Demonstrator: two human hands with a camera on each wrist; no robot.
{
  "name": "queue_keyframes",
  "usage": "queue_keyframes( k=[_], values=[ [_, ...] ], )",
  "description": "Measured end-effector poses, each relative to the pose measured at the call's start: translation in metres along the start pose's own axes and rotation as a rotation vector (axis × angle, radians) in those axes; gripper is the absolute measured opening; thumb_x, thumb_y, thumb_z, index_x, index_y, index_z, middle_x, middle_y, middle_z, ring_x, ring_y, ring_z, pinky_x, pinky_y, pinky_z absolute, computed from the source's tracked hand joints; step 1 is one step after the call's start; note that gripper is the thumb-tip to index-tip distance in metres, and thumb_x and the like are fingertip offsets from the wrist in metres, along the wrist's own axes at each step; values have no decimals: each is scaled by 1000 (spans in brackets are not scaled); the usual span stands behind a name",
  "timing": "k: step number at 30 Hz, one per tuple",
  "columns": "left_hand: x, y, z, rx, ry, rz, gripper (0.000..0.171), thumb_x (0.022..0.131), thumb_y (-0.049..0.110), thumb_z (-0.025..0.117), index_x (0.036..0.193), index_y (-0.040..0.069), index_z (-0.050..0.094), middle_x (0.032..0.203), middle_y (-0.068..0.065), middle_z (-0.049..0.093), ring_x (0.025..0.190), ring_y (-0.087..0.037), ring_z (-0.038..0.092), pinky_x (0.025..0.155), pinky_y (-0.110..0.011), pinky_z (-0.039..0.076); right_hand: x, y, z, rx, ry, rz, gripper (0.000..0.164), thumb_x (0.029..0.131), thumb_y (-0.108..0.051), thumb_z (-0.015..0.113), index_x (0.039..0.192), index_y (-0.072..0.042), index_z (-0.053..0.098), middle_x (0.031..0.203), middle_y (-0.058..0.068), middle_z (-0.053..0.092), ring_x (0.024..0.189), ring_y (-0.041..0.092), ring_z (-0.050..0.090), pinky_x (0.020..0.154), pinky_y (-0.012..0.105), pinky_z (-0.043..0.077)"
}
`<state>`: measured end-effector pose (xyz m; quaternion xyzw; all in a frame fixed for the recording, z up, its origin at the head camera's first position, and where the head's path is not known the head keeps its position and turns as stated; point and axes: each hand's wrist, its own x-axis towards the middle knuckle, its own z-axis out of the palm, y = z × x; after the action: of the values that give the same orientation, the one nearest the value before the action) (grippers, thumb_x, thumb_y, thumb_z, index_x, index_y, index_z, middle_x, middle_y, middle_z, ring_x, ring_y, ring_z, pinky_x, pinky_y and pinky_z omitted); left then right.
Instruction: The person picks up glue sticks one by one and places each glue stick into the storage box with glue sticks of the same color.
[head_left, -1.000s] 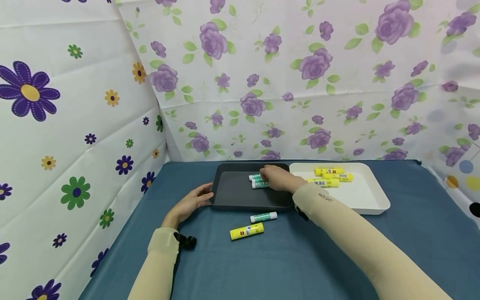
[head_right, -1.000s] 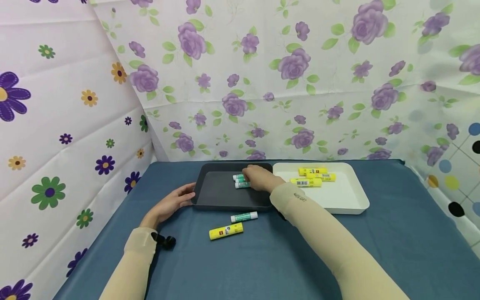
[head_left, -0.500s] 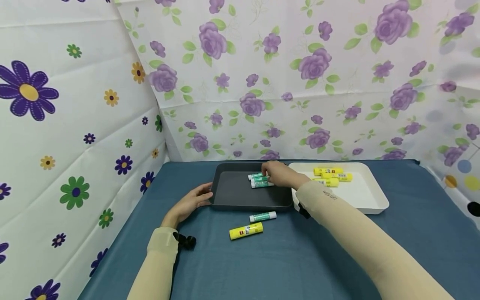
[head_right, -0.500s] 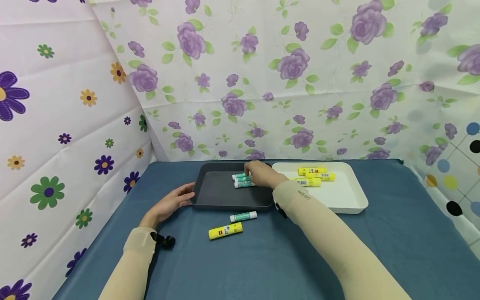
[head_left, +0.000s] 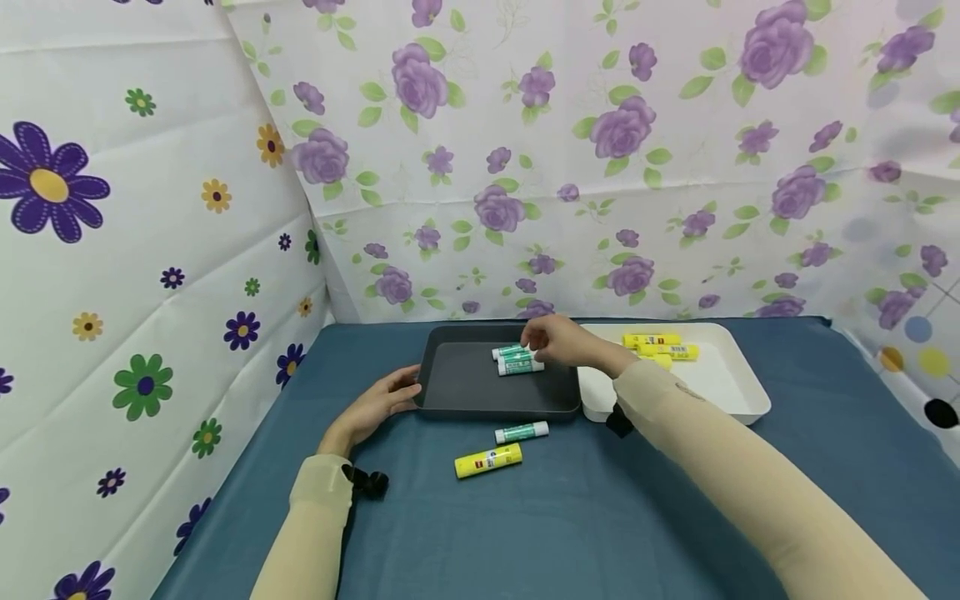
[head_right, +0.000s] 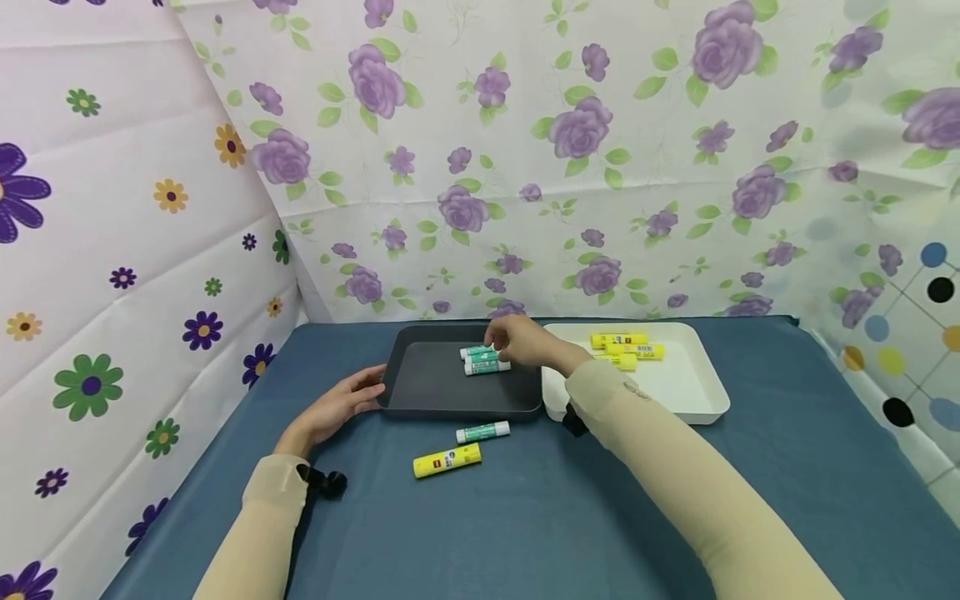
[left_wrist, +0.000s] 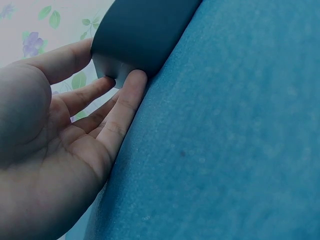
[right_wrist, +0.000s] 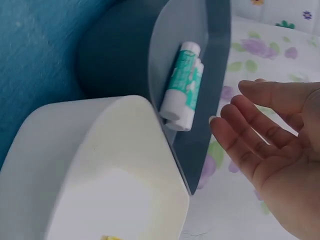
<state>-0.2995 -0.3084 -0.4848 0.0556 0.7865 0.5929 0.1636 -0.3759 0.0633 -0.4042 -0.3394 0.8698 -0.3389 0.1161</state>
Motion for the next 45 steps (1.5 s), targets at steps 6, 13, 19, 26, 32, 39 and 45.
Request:
queue_keyframes(
  k=[6, 13, 19, 26, 32, 39, 45],
  values=[
    [0, 0, 1, 7, -1, 2, 65, 111, 28, 56, 166, 11, 26, 160, -21, 34, 146, -38, 39, 118, -53, 40, -16, -4, -4, 102, -9, -34, 26, 96, 12, 64, 119, 2, 68, 117, 23, 67, 104, 33, 65, 90, 43, 59],
    [0, 1, 1, 24, 3, -2, 66, 111, 30, 55, 166, 11, 25, 160, -21, 34, 146, -38, 38, 118, -54, 39, -34, -9, -7, 218, -37, -38, 33, 98, 8, 64, 131, 5, 63, 132, 27, 62, 121, 45, 60, 98, 43, 58],
    [-1, 1, 1, 17, -2, -3, 66, 111, 29, 54, 166, 10, 24, 162, -22, 32, 147, -39, 36, 119, -54, 39, -48, -18, -10, 236, -42, -39, 37, 98, 3, 67, 134, -3, 63, 134, 24, 62, 124, 45, 59, 99, 45, 57],
    [-1, 2, 2, 20, -2, 0, 66, 111, 29, 54, 166, 10, 24, 162, -22, 32, 147, -39, 37, 119, -55, 38, -67, -27, -5, 224, -109, -65, 43, 101, -3, 68, 143, -5, 59, 136, 17, 62, 126, 41, 60, 103, 45, 55],
    [0, 0, 1, 14, -9, 8, 66, 111, 30, 54, 166, 11, 24, 162, -22, 31, 148, -40, 36, 119, -55, 38, -78, -31, 4, 243, -114, -52, 42, 102, -8, 68, 143, -8, 60, 137, 14, 61, 128, 41, 58, 106, 49, 53],
    [-1, -2, -1, 16, -8, 9, 66, 111, 29, 54, 167, 10, 23, 163, -22, 30, 149, -40, 34, 119, -55, 37, -85, -35, 16, 248, -158, -78, 41, 103, -15, 68, 143, -10, 60, 139, 19, 60, 126, 42, 59, 105, 50, 53],
    [-2, -1, 0, 17, -10, 17, 66, 111, 29, 54, 167, 9, 23, 164, -23, 29, 149, -40, 33, 119, -55, 38, -89, -36, 25, 285, -180, -93, 40, 104, -15, 67, 142, -7, 60, 138, 18, 61, 125, 41, 59, 105, 50, 52]
  ],
)
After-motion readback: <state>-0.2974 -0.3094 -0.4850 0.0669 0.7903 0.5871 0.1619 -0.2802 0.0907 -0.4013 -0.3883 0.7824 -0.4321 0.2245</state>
